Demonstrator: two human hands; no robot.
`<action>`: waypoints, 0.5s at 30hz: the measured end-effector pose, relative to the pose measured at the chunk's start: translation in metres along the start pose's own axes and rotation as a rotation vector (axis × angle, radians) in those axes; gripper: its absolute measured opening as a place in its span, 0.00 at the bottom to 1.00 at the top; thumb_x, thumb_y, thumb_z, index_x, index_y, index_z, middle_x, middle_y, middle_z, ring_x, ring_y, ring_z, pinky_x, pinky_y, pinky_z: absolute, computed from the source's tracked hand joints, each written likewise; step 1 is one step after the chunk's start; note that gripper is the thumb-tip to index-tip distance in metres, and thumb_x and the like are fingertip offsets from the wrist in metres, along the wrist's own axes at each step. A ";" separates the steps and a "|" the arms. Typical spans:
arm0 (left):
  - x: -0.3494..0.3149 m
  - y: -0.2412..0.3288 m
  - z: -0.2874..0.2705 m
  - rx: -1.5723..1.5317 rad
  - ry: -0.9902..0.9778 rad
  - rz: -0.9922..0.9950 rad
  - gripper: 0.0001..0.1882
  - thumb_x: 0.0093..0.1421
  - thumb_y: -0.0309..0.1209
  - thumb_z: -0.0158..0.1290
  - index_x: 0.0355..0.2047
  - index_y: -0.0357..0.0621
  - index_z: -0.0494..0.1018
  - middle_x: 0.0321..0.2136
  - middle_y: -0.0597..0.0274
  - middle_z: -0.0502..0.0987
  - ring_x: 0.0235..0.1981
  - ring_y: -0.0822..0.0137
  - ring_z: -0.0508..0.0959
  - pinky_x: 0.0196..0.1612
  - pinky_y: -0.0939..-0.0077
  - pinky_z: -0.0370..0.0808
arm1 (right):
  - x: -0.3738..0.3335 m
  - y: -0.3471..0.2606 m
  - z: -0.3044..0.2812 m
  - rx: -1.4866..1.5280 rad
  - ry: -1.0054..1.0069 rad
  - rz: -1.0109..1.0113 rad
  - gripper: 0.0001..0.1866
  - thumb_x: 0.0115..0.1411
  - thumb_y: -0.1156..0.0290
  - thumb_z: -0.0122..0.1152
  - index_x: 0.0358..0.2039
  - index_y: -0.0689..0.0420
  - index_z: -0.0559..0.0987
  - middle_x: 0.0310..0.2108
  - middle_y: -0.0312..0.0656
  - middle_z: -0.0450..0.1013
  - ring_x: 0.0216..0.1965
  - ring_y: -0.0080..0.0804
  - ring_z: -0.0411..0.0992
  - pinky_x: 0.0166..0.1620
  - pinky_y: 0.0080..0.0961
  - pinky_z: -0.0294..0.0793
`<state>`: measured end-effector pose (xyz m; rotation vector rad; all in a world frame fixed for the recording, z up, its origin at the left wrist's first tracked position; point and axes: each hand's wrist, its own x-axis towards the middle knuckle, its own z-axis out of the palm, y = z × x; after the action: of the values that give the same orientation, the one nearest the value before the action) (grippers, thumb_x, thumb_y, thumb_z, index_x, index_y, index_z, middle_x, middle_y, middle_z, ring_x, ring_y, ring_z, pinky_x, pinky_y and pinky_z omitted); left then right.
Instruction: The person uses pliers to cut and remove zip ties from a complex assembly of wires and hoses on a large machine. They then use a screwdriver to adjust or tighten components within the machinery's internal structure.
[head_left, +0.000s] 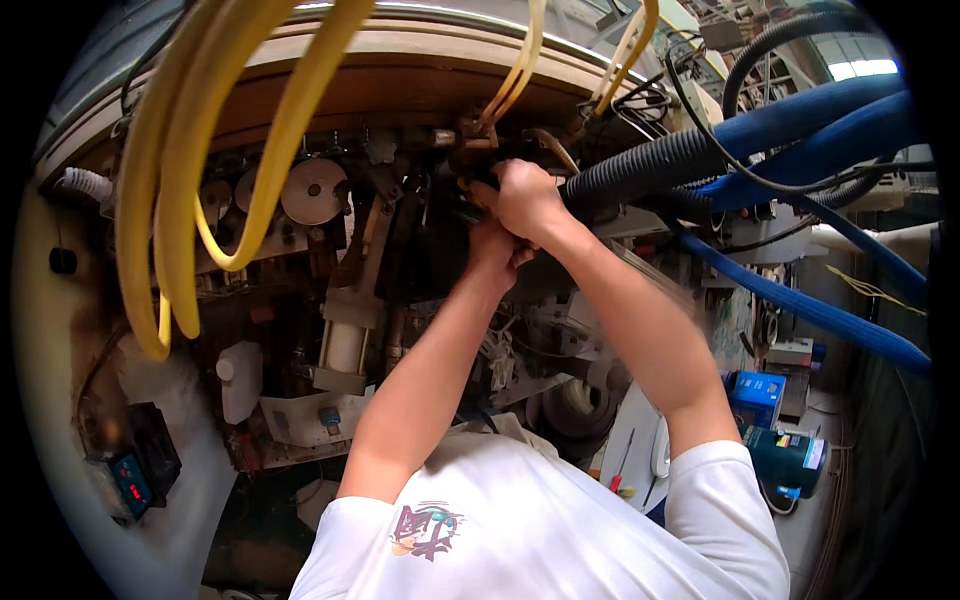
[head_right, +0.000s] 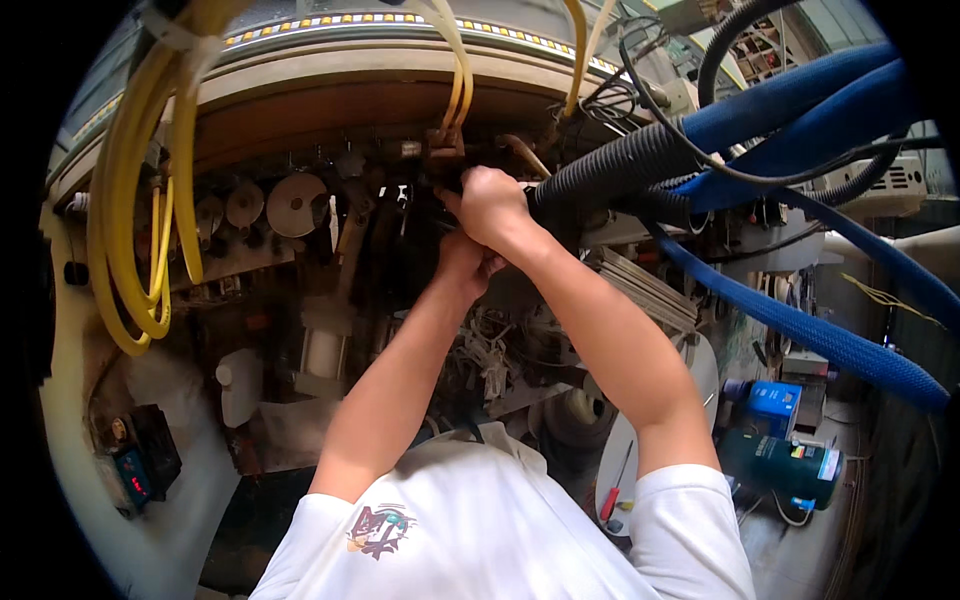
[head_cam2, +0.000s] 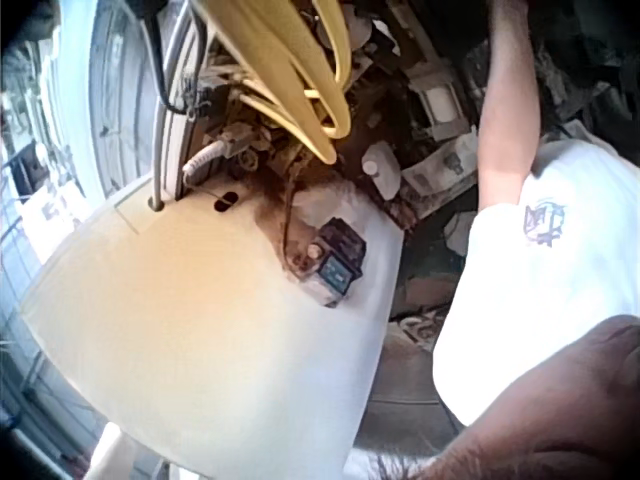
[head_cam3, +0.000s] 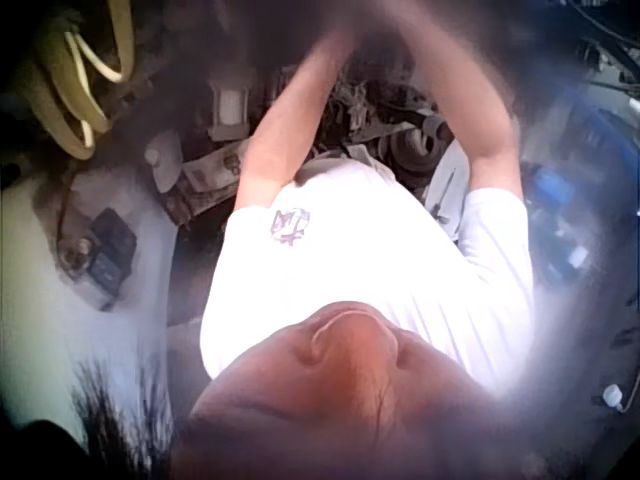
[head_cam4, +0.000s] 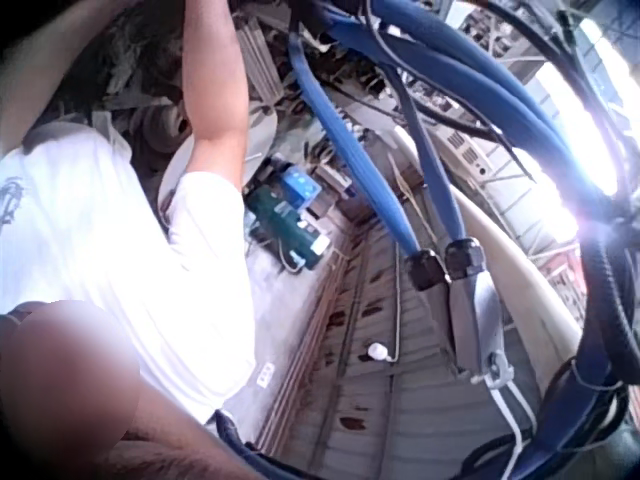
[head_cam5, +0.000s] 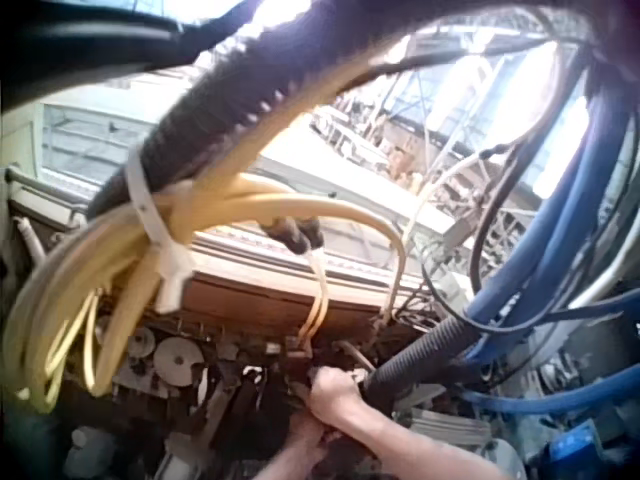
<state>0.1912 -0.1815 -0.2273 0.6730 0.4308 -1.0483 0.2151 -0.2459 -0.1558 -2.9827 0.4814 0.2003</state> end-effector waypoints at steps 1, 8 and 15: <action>0.005 0.001 -0.003 -0.031 -0.041 0.032 0.17 0.75 0.44 0.42 0.35 0.47 0.70 0.22 0.65 0.75 0.18 0.71 0.75 0.17 0.76 0.67 | 0.006 -0.001 0.000 0.030 -0.053 0.028 0.29 0.61 0.45 0.62 0.36 0.65 0.82 0.41 0.58 0.79 0.45 0.57 0.78 0.48 0.46 0.78; 0.023 -0.014 -0.007 -0.039 -0.079 0.120 0.20 0.74 0.47 0.44 0.30 0.47 0.70 0.17 0.66 0.70 0.13 0.71 0.69 0.15 0.74 0.60 | 0.008 0.011 -0.001 0.112 -0.097 -0.015 0.30 0.62 0.48 0.63 0.46 0.68 0.81 0.41 0.61 0.78 0.45 0.59 0.77 0.50 0.45 0.75; 0.025 -0.019 0.012 -0.075 0.185 0.142 0.28 0.74 0.51 0.41 0.24 0.45 0.72 0.13 0.65 0.70 0.11 0.69 0.68 0.15 0.69 0.59 | 0.011 0.011 0.000 0.049 -0.101 -0.073 0.29 0.63 0.49 0.62 0.46 0.67 0.81 0.46 0.60 0.77 0.50 0.57 0.75 0.53 0.44 0.74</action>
<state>0.1854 -0.2118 -0.2398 0.7255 0.5723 -0.8350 0.2219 -0.2601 -0.1580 -2.9185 0.3604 0.3261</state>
